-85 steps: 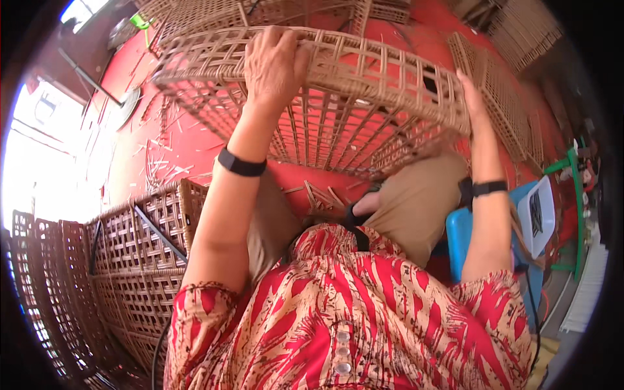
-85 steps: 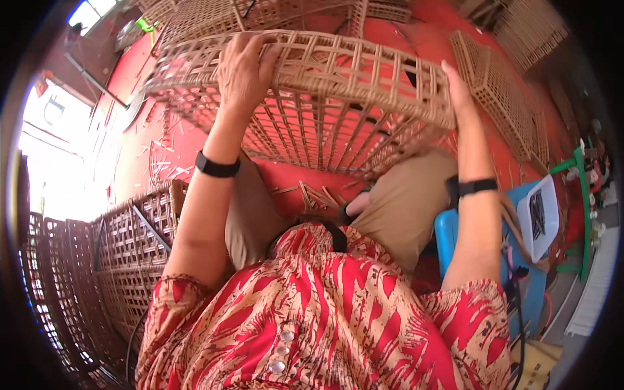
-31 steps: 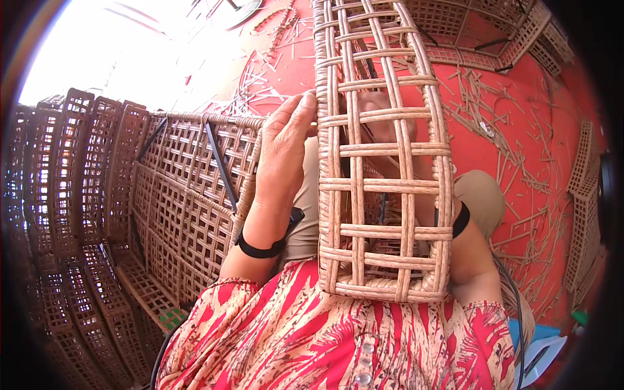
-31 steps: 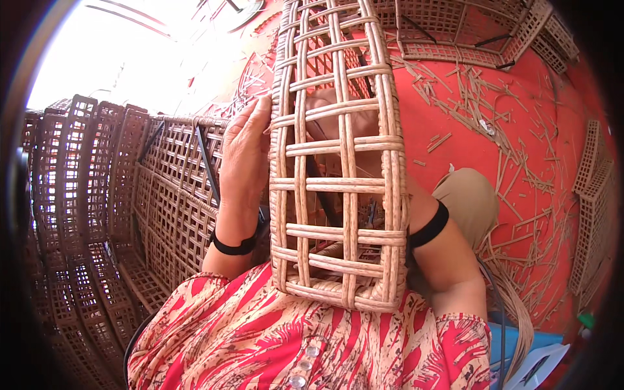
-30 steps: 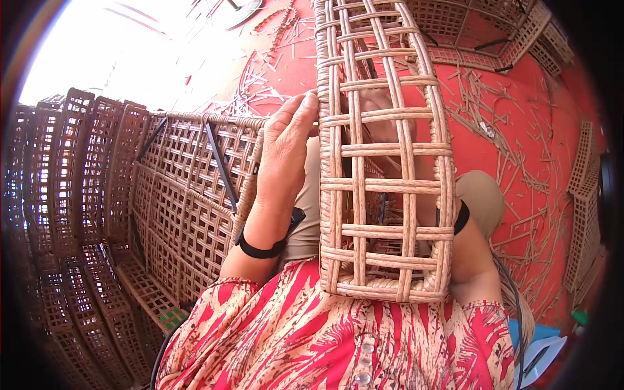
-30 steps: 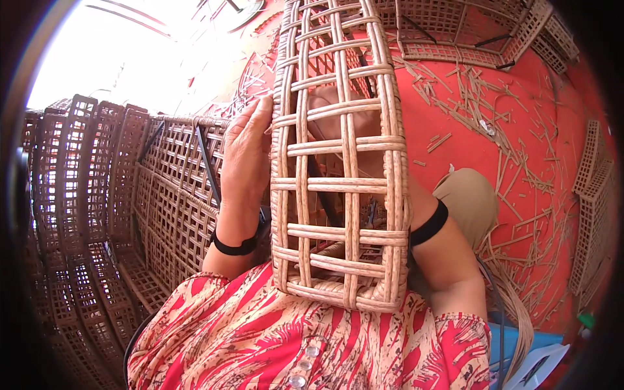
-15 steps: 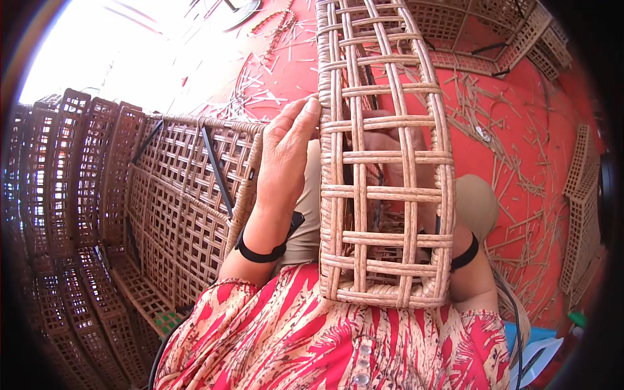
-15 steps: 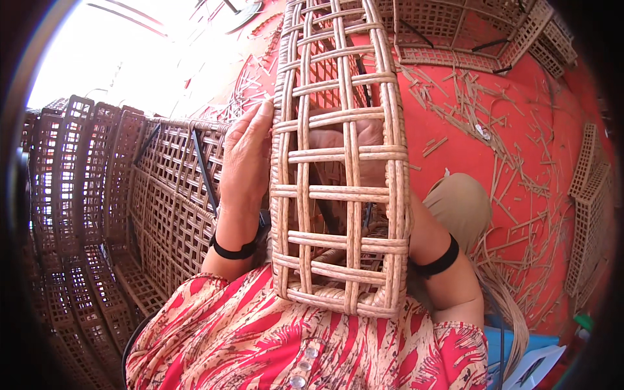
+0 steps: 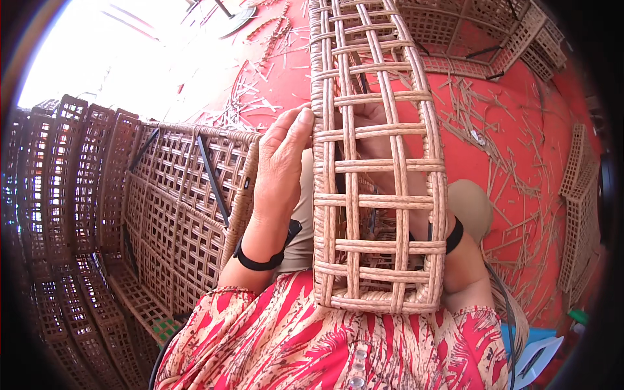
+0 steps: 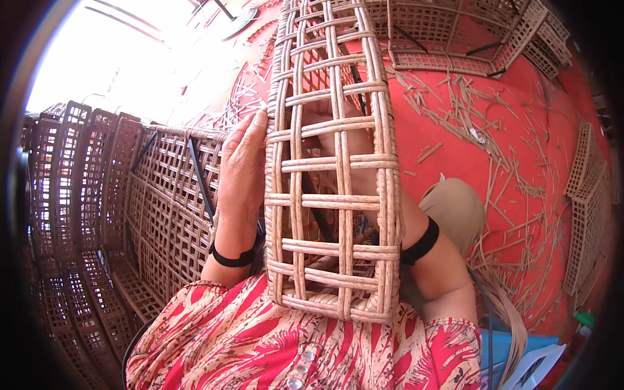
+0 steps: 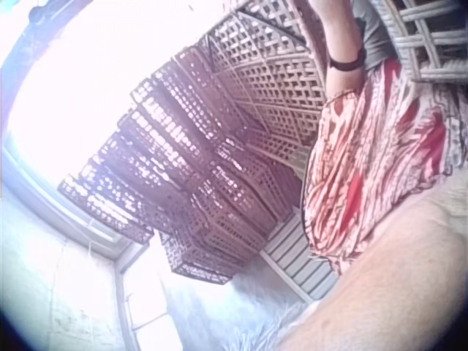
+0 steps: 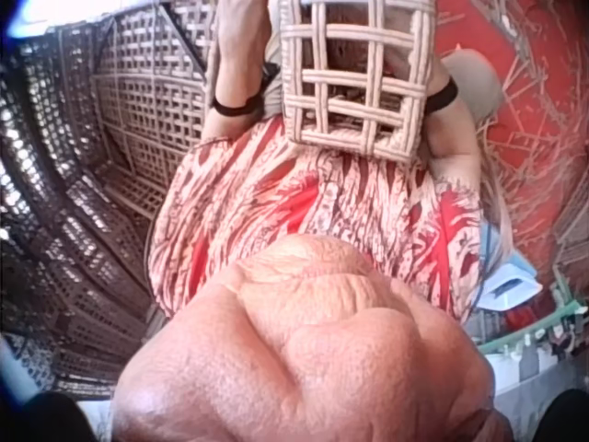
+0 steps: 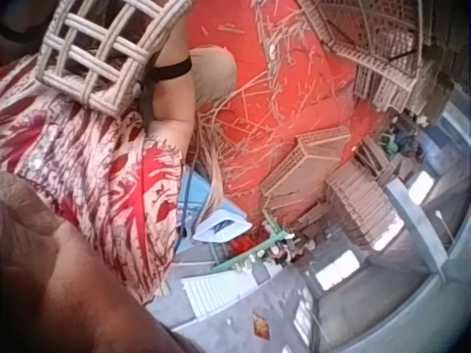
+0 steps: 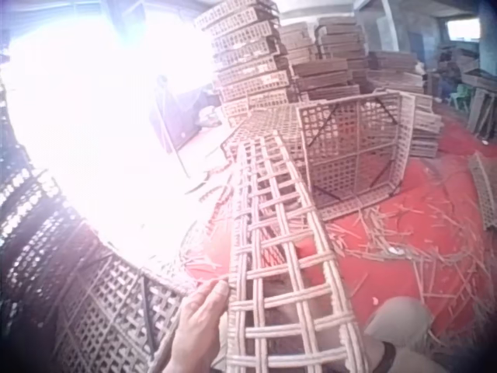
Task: Recorder weaves rattan strips into a frame and secures them using a nail gun and pliers.
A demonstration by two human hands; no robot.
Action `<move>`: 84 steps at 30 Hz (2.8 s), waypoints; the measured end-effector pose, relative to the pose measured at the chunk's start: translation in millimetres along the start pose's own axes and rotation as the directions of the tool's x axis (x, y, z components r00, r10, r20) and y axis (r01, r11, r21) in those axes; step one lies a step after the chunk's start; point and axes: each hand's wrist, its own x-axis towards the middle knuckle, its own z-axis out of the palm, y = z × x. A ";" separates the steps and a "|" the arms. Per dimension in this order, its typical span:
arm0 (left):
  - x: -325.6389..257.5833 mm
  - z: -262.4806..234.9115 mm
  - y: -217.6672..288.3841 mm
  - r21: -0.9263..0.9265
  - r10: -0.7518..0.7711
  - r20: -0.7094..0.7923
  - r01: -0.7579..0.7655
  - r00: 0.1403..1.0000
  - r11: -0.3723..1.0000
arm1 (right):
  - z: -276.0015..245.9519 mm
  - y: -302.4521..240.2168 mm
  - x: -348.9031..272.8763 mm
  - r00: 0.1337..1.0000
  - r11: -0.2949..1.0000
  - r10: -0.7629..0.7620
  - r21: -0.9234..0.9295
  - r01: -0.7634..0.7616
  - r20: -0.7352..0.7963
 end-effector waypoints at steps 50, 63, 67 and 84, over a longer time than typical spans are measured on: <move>23.0 -1.5 -3.1 -0.277 -0.166 0.139 0.199 0.976 0.940 | -20.0 -48.2 23.5 0.954 0.851 0.256 0.430 -0.300 0.159; 22.1 -4.8 -9.0 -0.244 -0.146 0.161 0.182 0.976 0.953 | -7.7 -32.7 12.7 0.980 0.990 -0.113 -0.103 0.096 -0.167; 17.6 2.7 -1.1 -0.183 -0.120 0.127 0.142 0.985 0.973 | -12.8 -46.9 18.8 0.999 1.000 0.001 -0.021 -0.002 -0.054; 33.4 4.0 9.9 -0.079 -0.203 0.150 0.216 0.968 0.973 | -57.4 -44.5 34.0 0.875 0.636 0.152 0.632 -0.443 0.460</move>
